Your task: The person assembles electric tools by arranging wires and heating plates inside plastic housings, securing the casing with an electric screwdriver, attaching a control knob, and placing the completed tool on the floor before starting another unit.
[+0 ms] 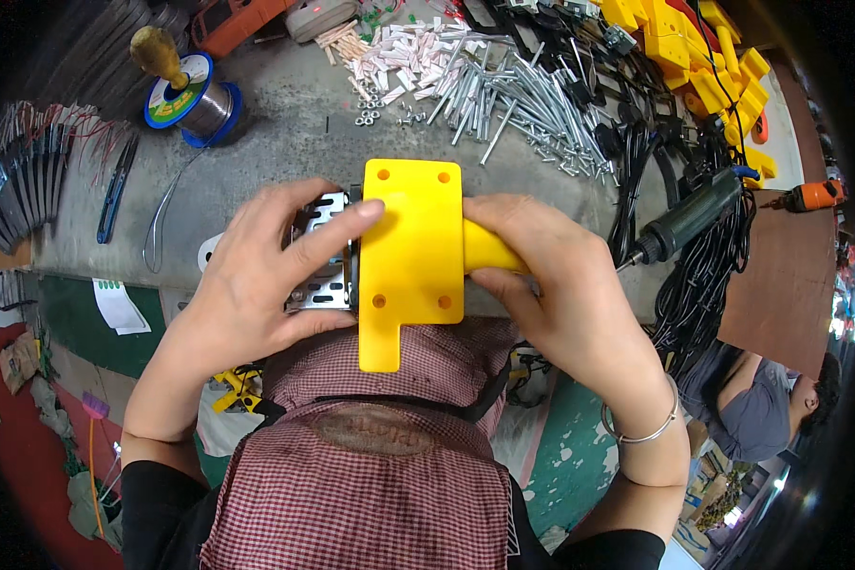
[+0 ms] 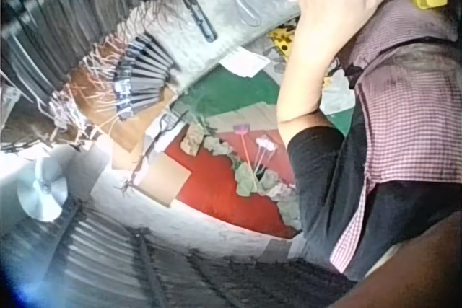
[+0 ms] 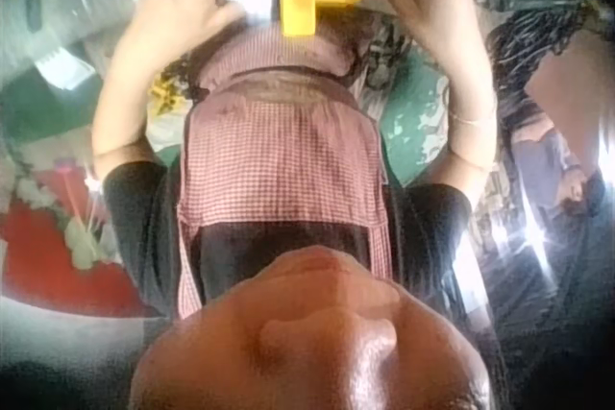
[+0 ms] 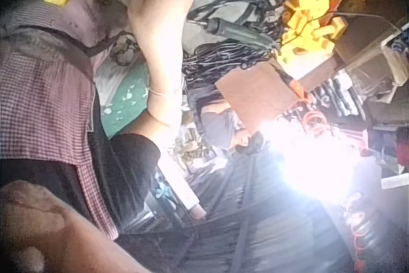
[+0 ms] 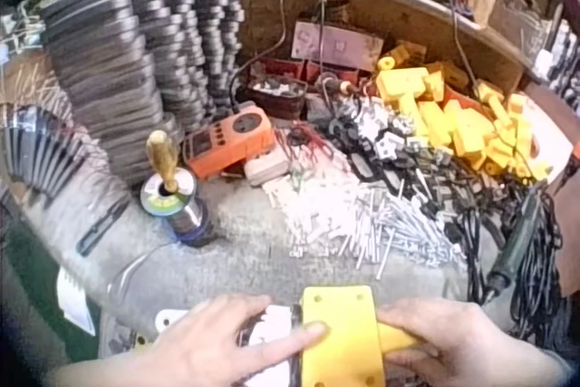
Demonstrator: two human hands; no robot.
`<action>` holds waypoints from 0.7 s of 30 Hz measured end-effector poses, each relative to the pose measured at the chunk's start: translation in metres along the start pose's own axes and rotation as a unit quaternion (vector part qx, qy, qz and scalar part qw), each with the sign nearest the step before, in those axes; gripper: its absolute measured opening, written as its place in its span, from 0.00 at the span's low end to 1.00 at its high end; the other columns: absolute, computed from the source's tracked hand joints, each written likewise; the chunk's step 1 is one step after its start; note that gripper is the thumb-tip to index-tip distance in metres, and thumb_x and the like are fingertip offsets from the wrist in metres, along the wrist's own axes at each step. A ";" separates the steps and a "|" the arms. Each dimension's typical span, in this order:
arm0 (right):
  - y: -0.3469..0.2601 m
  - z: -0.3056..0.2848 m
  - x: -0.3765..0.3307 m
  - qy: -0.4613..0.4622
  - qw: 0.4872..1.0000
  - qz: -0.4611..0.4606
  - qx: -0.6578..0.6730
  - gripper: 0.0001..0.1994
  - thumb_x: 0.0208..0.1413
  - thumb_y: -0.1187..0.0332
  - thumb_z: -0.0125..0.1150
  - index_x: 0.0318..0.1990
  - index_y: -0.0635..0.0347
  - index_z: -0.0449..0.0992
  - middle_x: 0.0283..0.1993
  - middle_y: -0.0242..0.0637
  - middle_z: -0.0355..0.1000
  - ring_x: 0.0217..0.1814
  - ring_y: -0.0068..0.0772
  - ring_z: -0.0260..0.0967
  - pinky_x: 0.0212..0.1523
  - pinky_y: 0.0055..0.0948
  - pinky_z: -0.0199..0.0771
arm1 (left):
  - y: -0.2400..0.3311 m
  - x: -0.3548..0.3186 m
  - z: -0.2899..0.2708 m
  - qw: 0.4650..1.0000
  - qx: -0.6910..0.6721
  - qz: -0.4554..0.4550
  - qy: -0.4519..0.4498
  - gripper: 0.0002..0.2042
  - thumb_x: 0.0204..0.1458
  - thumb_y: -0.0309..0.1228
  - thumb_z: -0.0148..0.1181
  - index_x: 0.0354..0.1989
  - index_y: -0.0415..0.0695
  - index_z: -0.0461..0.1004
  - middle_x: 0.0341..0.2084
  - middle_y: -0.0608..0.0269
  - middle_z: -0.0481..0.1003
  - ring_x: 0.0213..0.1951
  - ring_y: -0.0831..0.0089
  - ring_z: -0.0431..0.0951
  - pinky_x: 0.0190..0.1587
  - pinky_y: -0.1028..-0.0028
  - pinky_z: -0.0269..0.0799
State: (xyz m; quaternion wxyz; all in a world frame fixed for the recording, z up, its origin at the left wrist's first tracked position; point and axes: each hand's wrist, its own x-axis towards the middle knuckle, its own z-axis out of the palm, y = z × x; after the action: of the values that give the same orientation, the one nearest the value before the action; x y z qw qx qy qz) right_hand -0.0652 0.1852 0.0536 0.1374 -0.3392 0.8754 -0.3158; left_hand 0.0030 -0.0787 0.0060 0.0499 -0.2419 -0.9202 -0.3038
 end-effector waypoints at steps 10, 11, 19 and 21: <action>0.004 0.010 -0.010 0.068 0.996 -0.050 -0.025 0.23 0.40 0.82 0.67 0.49 0.63 0.75 0.50 0.46 0.75 0.54 0.51 0.72 0.55 0.38 0.72 | 0.006 -0.001 -0.001 0.999 -0.021 -0.029 0.010 0.36 0.35 0.40 0.71 0.61 0.63 0.70 0.52 0.47 0.66 0.50 0.48 0.69 0.52 0.56 0.66; 0.005 0.011 -0.010 0.066 0.996 -0.054 -0.024 0.23 0.40 0.82 0.67 0.49 0.63 0.75 0.50 0.46 0.75 0.54 0.51 0.72 0.55 0.38 0.72 | 0.006 0.000 0.000 1.000 -0.009 -0.015 0.009 0.36 0.35 0.39 0.71 0.61 0.63 0.70 0.52 0.47 0.66 0.50 0.48 0.69 0.52 0.56 0.66; -0.013 -0.012 0.006 -0.062 0.993 0.071 0.065 0.15 0.50 0.77 0.64 0.46 0.65 0.72 0.43 0.46 0.75 0.44 0.45 0.75 0.46 0.33 0.73 | 0.003 -0.005 0.004 0.999 0.034 0.023 0.016 0.35 0.34 0.38 0.72 0.59 0.64 0.72 0.52 0.45 0.67 0.50 0.47 0.70 0.51 0.55 0.66; 0.001 -0.019 0.020 -0.039 0.996 0.046 0.058 0.12 0.57 0.66 0.60 0.40 0.67 0.72 0.34 0.47 0.74 0.36 0.45 0.73 0.39 0.34 0.71 | 0.003 -0.005 0.006 0.999 0.033 0.027 0.030 0.36 0.32 0.37 0.74 0.58 0.65 0.72 0.53 0.45 0.67 0.50 0.47 0.70 0.51 0.54 0.67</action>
State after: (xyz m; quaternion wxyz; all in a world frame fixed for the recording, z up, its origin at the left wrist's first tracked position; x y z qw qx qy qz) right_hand -0.0894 0.1813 0.0669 0.2054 -0.3022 0.8643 -0.3457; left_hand 0.0093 -0.0754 0.0013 0.0933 -0.2553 -0.9210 -0.2790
